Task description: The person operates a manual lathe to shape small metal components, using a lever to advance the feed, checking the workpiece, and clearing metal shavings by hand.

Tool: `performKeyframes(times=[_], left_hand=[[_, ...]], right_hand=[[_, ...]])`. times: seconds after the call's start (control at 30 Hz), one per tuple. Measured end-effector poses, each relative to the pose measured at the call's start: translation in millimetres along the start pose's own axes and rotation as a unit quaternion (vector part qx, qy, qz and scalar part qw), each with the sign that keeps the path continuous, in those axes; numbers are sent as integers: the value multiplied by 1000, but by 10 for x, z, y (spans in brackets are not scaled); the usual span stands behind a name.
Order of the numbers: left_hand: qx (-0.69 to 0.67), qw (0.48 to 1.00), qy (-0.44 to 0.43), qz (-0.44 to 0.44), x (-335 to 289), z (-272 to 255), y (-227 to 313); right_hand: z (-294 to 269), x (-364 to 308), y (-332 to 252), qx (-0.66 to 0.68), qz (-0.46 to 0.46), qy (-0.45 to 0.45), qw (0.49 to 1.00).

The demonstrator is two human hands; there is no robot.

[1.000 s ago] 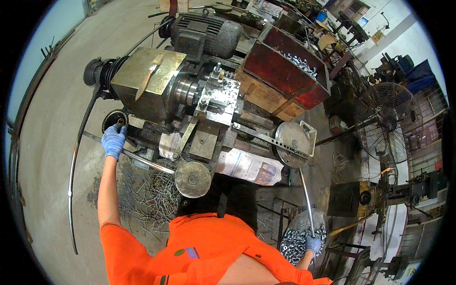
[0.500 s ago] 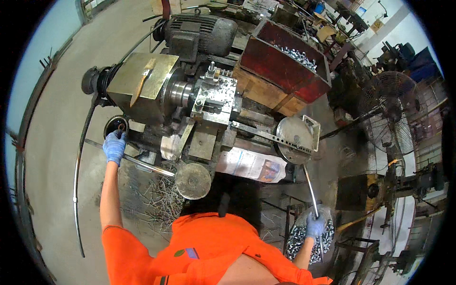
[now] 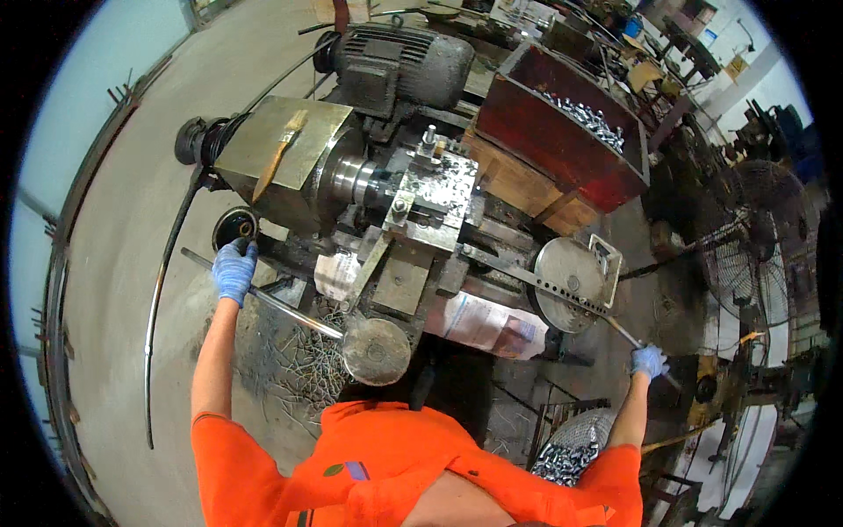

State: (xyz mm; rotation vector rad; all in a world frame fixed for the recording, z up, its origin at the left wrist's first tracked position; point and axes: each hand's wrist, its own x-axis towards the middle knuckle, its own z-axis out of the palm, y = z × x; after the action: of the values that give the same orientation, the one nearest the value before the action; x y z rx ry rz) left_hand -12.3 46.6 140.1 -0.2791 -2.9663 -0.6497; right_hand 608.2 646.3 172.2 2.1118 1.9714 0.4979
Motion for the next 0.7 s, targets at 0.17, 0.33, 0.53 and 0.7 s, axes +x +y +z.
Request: performKeyframes(times=[0.17,0.33,0.53,0.7], left_hand=[[-71,997,40,-1,-1,181,-79],[-418,900,118,13,-189,-61,-147],[-332,930,-30,-156,-342,578,-1502],[185,948,-164,202,-411,1121,-1175]], right_hand=[[-342,277,-765,6,-49,10,999],[-310,-174,-875,60,-114,93,987],[163,-1015,-467,173,-141,65,973],[463,-1532,-315,227,-147,-12,963]])
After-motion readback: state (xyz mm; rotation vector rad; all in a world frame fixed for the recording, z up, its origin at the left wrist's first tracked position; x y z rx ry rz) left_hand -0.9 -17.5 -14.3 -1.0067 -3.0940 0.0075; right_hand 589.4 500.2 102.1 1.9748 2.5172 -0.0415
